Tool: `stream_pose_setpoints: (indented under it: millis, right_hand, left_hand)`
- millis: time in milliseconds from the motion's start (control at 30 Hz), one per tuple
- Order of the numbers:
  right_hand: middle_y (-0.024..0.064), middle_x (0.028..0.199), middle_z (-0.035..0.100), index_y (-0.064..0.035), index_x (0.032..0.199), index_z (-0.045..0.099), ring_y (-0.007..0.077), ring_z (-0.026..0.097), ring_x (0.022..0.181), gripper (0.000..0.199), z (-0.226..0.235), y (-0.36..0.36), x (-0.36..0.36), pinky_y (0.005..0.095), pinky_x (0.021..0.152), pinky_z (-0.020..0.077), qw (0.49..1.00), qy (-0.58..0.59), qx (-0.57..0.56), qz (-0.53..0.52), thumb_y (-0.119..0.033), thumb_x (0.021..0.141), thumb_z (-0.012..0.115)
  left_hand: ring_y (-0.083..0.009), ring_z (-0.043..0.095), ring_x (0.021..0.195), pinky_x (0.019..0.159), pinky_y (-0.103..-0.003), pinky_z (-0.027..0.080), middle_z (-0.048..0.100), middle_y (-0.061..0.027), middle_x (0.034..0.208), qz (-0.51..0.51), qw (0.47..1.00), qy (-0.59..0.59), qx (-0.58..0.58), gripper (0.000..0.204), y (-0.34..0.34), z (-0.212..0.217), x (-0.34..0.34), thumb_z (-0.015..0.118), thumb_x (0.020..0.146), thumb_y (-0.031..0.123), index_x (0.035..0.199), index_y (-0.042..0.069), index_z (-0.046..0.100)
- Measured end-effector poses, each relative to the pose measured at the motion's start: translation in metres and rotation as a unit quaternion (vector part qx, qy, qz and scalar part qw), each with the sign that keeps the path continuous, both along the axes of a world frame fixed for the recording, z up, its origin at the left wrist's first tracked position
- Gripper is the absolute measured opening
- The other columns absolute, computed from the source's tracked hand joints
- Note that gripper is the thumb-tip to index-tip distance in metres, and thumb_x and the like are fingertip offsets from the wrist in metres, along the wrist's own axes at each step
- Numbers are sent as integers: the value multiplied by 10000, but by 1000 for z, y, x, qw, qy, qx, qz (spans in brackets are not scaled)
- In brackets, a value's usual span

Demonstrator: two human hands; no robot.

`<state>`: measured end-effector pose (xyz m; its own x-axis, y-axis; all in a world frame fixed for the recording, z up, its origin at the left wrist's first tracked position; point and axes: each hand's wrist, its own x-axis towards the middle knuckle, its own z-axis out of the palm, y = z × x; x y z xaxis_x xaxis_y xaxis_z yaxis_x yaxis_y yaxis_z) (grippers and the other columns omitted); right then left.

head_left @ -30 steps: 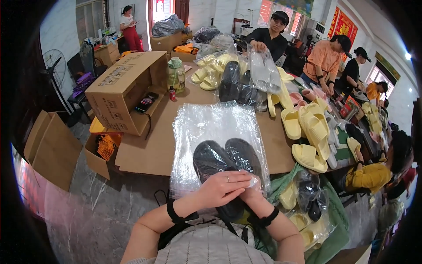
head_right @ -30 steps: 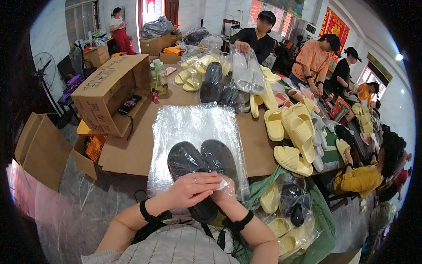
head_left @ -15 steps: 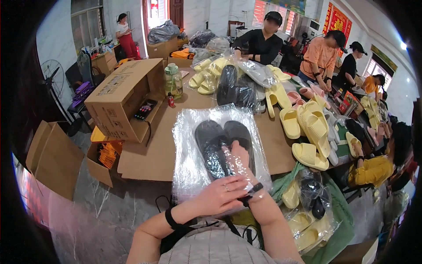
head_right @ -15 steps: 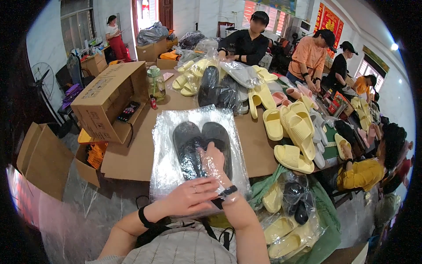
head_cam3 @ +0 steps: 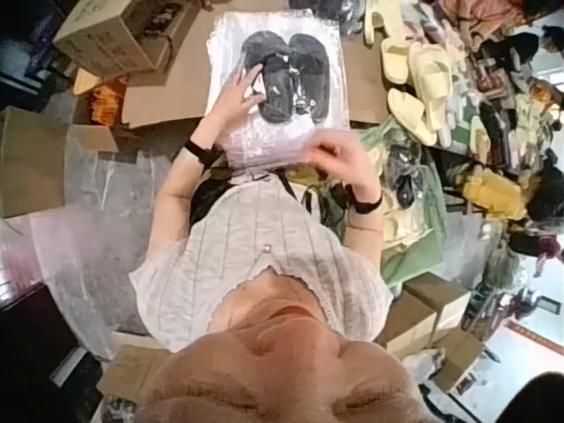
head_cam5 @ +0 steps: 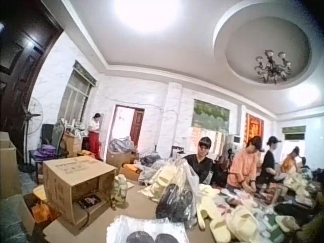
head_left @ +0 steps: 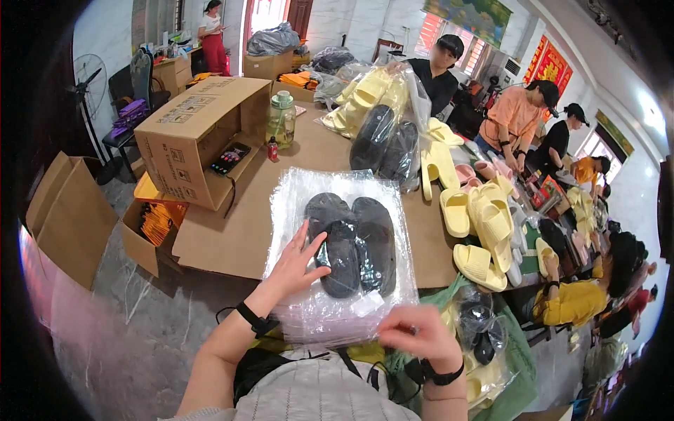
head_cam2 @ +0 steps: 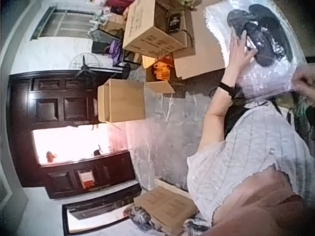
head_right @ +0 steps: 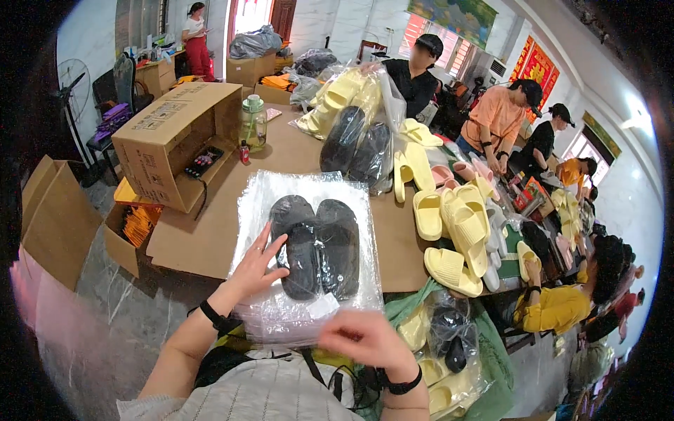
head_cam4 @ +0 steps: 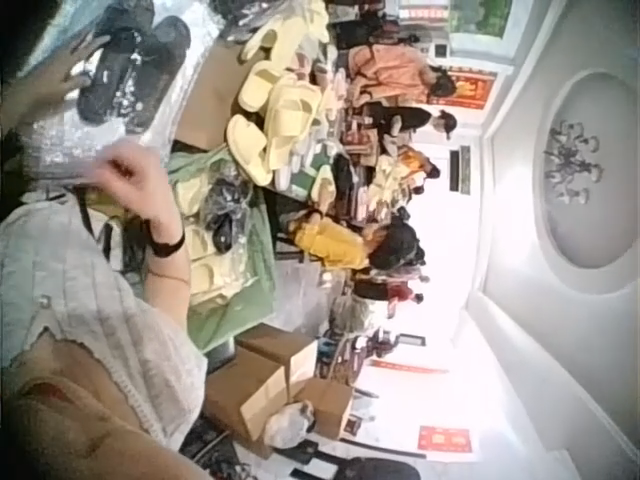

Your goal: The recorder is sorting and checking pairs of slippers of different colors (yellow, grey, black) on a table in a manufacturing setting.

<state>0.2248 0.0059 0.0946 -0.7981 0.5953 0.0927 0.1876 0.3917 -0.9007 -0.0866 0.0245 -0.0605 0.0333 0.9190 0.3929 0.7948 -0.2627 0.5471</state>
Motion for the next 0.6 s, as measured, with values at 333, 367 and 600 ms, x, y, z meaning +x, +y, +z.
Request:
stream_pose_setpoints:
  millis: [333,367,600]
  right_hand:
    - [193,753,701,-4,809,697,360,699,745,654,-108,140,-96,436,680,552,882,-225,284,-302,-657,811,670]
    - [209,749,699,5,785,676,378,705,758,658,-124,143,-106,461,702,561,860,-246,319,-314,-653,806,677]
    - [211,774,705,-28,806,684,387,709,746,517,-141,153,-139,473,699,563,843,-276,311,-340,-545,819,683]
  left_hand:
    - [-488,229,1463,1171,-507,261,132,-317,1609,17,1000,-6,12,793,-2,-24,5,650,886,534,1547,210,355]
    - [-476,229,1469,1174,-503,255,130,-316,1610,7,1000,-3,17,790,0,-26,4,643,889,539,1546,207,357]
    - [-452,249,1465,1169,-522,257,126,-282,1622,22,999,39,13,799,-6,-26,2,667,889,466,1556,195,320]
